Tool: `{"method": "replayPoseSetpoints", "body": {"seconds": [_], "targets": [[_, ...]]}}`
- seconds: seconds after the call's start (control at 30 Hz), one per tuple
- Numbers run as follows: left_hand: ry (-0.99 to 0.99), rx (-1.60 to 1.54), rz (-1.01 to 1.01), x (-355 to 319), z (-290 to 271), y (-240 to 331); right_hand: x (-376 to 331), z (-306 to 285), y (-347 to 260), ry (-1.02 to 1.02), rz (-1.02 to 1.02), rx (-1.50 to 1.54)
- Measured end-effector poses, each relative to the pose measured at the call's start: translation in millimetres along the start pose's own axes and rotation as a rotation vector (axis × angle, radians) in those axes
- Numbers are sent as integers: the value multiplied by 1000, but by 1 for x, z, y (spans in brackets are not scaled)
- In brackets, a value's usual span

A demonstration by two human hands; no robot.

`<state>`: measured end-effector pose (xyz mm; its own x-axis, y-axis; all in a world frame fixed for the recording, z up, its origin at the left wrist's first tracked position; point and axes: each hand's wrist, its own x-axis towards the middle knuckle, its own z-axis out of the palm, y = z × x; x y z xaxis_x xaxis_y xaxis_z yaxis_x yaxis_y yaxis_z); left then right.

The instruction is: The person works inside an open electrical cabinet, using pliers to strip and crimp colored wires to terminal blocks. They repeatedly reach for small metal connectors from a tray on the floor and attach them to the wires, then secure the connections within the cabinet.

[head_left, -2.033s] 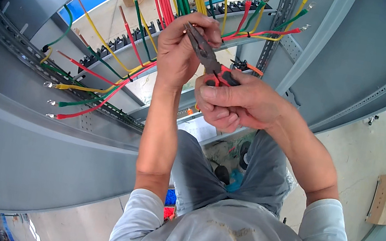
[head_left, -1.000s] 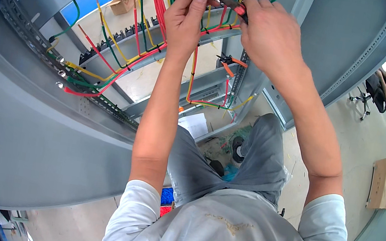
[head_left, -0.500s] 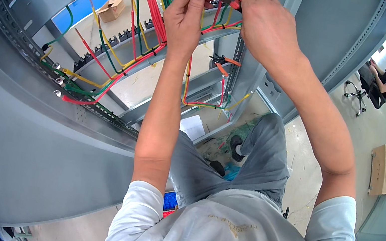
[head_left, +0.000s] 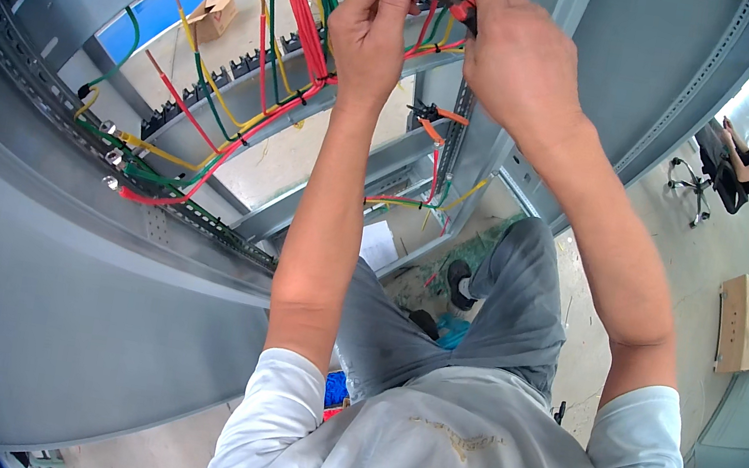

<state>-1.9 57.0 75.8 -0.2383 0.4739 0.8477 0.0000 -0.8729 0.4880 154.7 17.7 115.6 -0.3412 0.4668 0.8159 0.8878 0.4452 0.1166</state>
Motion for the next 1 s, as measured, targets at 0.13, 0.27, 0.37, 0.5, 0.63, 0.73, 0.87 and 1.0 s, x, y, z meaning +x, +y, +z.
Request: {"method": "replayPoseSetpoints", "body": {"seconds": [0.13, 0.27, 0.37, 0.5, 0.63, 0.73, 0.87, 1.0], "targets": [[-39, 74, 34, 1, -1, -7, 4, -3, 8, -68, 19, 79], [41, 23, -90, -3, -6, -5, 7, -11, 1, -270, 92, 325], [32, 33, -56, -5, -15, -8, 10, -15, -5, -448, 182, 581], [31, -123, -5, -9, -27, -22, 14, -31, -18, -700, 347, 857], [68, -468, -142, -17, -31, -12, 13, -32, -31, -946, 552, 1189], [41, -445, -83, -20, -45, -15, 4, -18, -39, -1060, 603, 1611], [60, -473, -84, -22, -48, -1, -5, -5, -50, -1212, 643, 2022], [-5, -427, -4, -23, -57, -2, -17, 12, -62, -1273, 586, 2328]]}}
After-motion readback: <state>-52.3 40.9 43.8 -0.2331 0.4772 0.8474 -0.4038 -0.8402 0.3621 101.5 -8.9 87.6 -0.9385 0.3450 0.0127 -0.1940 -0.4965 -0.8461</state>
